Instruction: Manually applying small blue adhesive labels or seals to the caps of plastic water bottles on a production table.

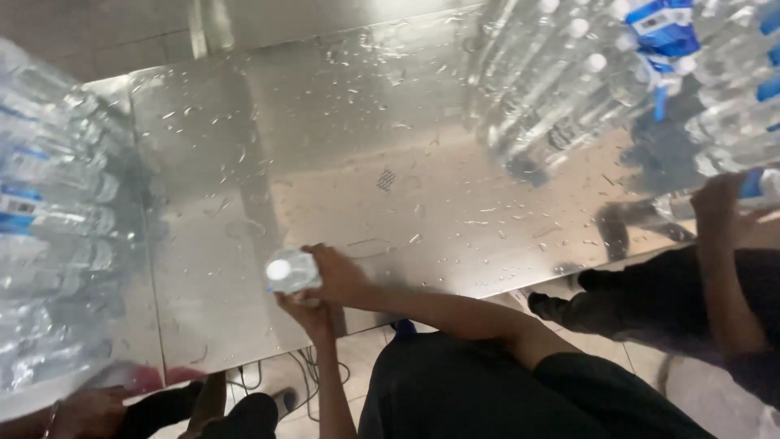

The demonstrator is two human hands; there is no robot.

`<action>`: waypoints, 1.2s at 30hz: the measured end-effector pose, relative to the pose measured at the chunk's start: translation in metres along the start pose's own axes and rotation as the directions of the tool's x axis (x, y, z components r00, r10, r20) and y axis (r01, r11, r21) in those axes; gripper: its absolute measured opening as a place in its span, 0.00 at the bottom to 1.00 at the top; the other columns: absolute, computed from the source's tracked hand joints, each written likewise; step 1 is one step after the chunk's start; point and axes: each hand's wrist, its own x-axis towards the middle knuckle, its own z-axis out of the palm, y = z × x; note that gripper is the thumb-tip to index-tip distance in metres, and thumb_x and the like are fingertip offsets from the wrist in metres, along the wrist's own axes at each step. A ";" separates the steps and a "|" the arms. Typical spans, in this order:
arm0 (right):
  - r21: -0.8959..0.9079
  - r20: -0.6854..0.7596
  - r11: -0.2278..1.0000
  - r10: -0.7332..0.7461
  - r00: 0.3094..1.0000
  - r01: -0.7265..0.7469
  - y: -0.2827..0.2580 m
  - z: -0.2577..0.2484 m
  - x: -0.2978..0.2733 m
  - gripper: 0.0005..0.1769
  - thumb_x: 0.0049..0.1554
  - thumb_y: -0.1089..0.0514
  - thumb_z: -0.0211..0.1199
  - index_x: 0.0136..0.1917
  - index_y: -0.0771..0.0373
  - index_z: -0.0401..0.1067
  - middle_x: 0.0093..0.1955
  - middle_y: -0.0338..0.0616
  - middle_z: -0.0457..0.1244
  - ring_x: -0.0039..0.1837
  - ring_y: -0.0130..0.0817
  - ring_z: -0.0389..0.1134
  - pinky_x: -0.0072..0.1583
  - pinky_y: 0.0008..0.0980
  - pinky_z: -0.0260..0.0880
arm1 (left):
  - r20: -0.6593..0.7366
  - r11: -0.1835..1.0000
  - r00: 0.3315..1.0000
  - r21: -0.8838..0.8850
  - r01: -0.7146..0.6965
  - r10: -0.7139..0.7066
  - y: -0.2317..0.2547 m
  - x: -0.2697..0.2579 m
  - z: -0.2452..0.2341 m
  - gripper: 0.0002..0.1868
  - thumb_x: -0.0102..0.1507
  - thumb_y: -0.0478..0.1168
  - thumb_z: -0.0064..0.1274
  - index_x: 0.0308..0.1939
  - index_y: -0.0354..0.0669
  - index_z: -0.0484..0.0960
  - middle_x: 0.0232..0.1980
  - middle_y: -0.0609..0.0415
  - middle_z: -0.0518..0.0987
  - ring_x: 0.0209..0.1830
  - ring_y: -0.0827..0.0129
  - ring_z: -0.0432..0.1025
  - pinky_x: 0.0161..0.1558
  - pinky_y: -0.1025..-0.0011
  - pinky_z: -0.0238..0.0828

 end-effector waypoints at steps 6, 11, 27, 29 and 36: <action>-0.036 -0.034 0.967 -0.253 0.967 0.252 0.046 -0.062 0.021 0.52 0.65 0.28 0.54 0.89 0.59 0.45 0.92 0.61 0.40 0.90 0.62 0.40 0.82 0.69 0.49 | -0.172 0.972 0.980 0.196 0.132 -0.099 -0.039 0.069 -0.029 0.49 0.57 0.38 0.81 0.75 0.28 0.66 0.65 0.34 0.80 0.63 0.43 0.77 0.64 0.52 0.81; -0.280 -0.679 0.958 -0.157 0.717 -0.055 0.147 -0.322 -0.030 0.30 0.67 0.59 0.67 0.79 0.57 0.62 0.83 0.57 0.51 0.84 0.58 0.49 0.81 0.64 0.50 | -0.185 0.972 0.977 0.184 0.144 -0.110 -0.043 0.099 -0.067 0.51 0.60 0.33 0.80 0.79 0.28 0.61 0.70 0.32 0.77 0.68 0.38 0.73 0.71 0.45 0.73; -0.729 -0.669 0.650 -0.609 0.427 -0.215 0.184 -0.496 -0.089 0.03 0.69 0.67 0.73 0.56 0.64 0.81 0.51 0.46 0.75 0.53 0.39 0.69 0.59 0.40 0.62 | 0.389 0.839 0.814 -0.161 0.520 -0.430 0.143 -0.066 0.077 0.31 0.65 0.53 0.59 0.71 0.52 0.74 0.71 0.56 0.77 0.67 0.60 0.77 0.59 0.61 0.80; -0.729 -0.650 0.674 -0.627 0.430 -0.120 0.205 -0.439 -0.082 0.04 0.67 0.66 0.72 0.54 0.59 0.82 0.50 0.43 0.74 0.53 0.42 0.70 0.57 0.41 0.65 | 0.589 0.797 0.739 -0.248 0.551 -0.328 0.194 -0.072 0.094 0.30 0.70 0.55 0.52 0.72 0.44 0.76 0.68 0.45 0.80 0.66 0.53 0.78 0.61 0.56 0.80; -0.475 -0.233 0.710 -0.671 0.704 0.519 0.119 -0.292 -0.148 0.07 0.62 0.58 0.71 0.55 0.57 0.81 0.54 0.47 0.74 0.62 0.48 0.75 0.66 0.53 0.73 | 0.775 0.489 0.551 -0.366 0.792 -0.312 0.230 -0.043 0.146 0.31 0.73 0.50 0.53 0.76 0.36 0.74 0.57 0.42 0.84 0.53 0.63 0.83 0.51 0.67 0.87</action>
